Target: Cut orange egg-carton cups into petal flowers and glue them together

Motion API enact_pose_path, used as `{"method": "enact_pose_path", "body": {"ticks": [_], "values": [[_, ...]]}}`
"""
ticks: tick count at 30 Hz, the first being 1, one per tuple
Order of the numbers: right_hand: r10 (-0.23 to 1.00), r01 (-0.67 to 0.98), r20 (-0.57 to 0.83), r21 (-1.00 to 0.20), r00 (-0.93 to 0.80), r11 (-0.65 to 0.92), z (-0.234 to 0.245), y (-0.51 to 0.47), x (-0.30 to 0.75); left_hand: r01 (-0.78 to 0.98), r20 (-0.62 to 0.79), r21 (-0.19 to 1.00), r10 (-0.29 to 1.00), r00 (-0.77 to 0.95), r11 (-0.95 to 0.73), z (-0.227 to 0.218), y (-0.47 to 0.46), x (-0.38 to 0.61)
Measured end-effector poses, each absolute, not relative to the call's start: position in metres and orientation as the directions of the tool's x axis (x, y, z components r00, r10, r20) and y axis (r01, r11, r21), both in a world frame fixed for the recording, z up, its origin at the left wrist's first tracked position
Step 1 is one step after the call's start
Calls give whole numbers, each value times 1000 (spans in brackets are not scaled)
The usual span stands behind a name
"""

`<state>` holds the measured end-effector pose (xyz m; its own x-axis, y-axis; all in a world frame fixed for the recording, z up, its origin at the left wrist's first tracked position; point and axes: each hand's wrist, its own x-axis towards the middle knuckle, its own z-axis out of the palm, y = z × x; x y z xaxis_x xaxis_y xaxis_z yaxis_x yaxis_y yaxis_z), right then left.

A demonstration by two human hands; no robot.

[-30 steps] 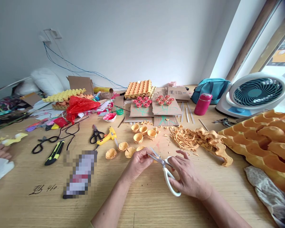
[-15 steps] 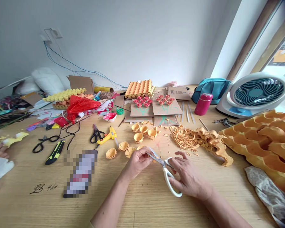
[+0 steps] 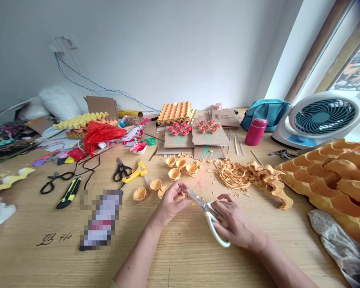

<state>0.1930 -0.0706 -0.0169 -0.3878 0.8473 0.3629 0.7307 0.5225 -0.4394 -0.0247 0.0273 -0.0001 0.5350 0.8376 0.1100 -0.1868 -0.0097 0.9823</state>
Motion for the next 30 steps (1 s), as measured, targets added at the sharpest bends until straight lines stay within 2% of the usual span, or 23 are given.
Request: {"method": "enact_pose_path", "body": {"ticks": [6, 9, 13, 18, 22, 25, 30], "values": [[859, 713, 379, -489, -344, 502, -20, -67, 191, -286, 78, 952, 822, 564, 106, 0, 27, -22], [892, 731, 377, -531, -250, 429, -20, -66, 190, -295, 46, 943, 818, 574, 154, -1, 27, -22], [934, 696, 342, -644, -108, 316, -20, -65, 189, -323, 30, 925, 811, 585, 199, -5, 26, -20], [955, 488, 297, -831, -16, 267, -20, -63, 191, -260, -1, 939, 759, 652, 224, -8, 22, -15], [966, 261, 258, -932, -15, 253, -23, -62, 191, -158, -51, 959, 694, 719, 234, -11, 18, -10], [979, 134, 199, -970, -44, 204, -26, -61, 186, -84, -81, 973, 665, 742, 213, -13, 15, -6], [986, 55, 158, -985, -59, 162, -31, -60, 179, -74, -54, 984, 667, 743, 162, -13, 13, -3]]}}
